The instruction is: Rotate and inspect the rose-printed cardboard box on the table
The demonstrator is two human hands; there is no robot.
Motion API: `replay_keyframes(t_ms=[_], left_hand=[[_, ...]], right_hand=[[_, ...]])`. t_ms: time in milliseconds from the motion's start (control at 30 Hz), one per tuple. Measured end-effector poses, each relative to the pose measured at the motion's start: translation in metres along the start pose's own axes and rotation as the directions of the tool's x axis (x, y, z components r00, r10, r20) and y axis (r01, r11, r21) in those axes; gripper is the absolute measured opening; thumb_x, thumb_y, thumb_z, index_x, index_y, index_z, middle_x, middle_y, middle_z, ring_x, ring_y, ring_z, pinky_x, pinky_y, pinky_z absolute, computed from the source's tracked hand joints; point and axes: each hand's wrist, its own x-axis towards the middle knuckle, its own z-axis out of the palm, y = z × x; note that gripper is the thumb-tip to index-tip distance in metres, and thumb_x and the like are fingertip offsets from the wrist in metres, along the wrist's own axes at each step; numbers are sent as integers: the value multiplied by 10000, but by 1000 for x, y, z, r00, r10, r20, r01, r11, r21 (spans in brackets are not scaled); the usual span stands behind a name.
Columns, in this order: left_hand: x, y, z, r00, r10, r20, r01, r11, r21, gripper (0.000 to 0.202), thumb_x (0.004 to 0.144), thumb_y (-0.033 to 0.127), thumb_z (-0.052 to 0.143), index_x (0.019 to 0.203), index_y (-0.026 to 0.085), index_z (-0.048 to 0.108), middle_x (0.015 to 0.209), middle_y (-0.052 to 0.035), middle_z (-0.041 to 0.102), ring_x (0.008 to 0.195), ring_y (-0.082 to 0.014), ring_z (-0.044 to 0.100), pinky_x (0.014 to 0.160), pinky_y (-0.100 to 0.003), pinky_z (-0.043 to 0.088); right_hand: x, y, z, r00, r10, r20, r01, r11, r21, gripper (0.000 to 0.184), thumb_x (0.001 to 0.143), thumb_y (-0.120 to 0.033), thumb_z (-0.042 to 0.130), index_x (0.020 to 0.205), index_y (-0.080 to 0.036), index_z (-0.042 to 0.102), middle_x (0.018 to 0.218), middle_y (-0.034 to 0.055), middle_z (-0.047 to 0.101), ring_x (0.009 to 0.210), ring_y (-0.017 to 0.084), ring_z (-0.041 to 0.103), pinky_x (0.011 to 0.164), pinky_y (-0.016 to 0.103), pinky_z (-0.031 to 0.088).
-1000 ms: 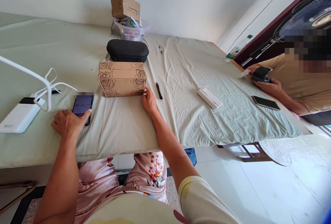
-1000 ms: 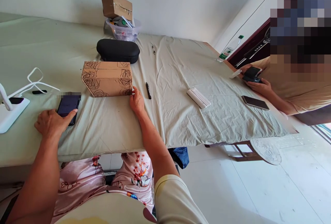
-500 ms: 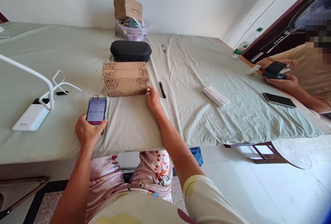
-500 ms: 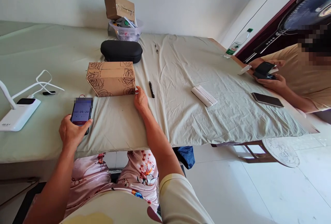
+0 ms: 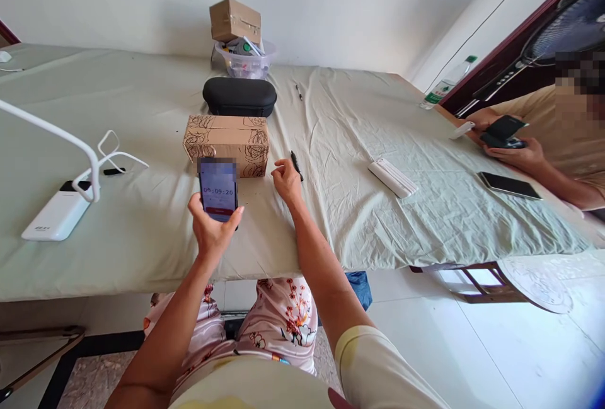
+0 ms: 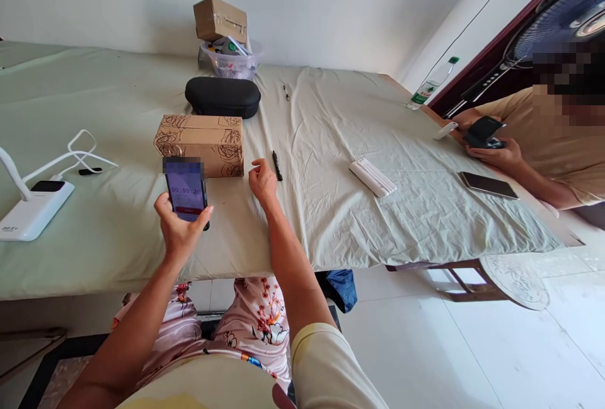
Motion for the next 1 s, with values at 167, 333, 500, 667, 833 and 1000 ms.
replay_keyframes(t_ms=[167, 333, 500, 667, 833, 1000], left_hand=[[12, 11, 47, 993, 113, -44, -113, 994, 10, 999, 697, 602, 847, 1450, 143, 378, 1370, -234, 616, 1234, -346, 676, 1066, -473, 558], [5, 1, 63, 991, 131, -21, -132, 991, -4, 1034, 702, 628, 835, 1470, 112, 374, 1421, -274, 575, 1303, -376, 642, 1130, -503, 522], [-2, -2, 61, 983, 176, -43, -176, 984, -4, 1022, 715, 621, 831, 1463, 91, 380, 1380, -271, 596, 1241, -358, 671, 1067, -476, 560], [-5, -2, 63, 975, 221, -19, -221, 975, 12, 1043, 694, 658, 849, 1454, 112, 390, 1373, -260, 604, 1257, -363, 667, 1094, -490, 551], [-3, -4, 63, 959, 270, -84, -270, 963, 19, 1004, 725, 674, 815, 1435, 85, 419, 1332, -271, 626, 1204, -363, 693, 1055, -489, 573], [9, -6, 34, 987, 156, -39, -154, 986, 62, 1028, 715, 663, 802, 1476, 92, 413, 1370, -267, 621, 1271, -381, 667, 1093, -505, 552]], right_hand=[[-5, -4, -33, 623, -74, 778, -208, 944, 256, 418, 779, -281, 746, 1175, -227, 625, 980, 20, 811, 728, 133, 745, 586, 201, 533], [-18, -15, -13, 304, -97, 948, -212, 963, 166, 387, 635, -346, 933, 887, -167, 700, 752, -12, 764, 694, 124, 721, 565, 175, 533], [-26, -24, 3, 314, -55, 948, -165, 980, 112, 151, 664, -231, 836, 748, -152, 739, 668, -26, 733, 676, 113, 687, 587, 186, 553], [-29, -24, 0, 358, -44, 932, -172, 979, 112, 163, 710, -136, 739, 872, -158, 731, 694, -28, 746, 650, 97, 692, 559, 160, 547], [-25, -22, -1, 335, -73, 939, -140, 982, 127, 269, 723, -147, 794, 985, -166, 737, 720, -38, 752, 648, 98, 691, 565, 166, 541], [-16, -14, -3, 283, -125, 951, -278, 938, 206, 485, 706, -322, 941, 1090, -158, 694, 946, 34, 807, 772, 119, 738, 620, 184, 568]])
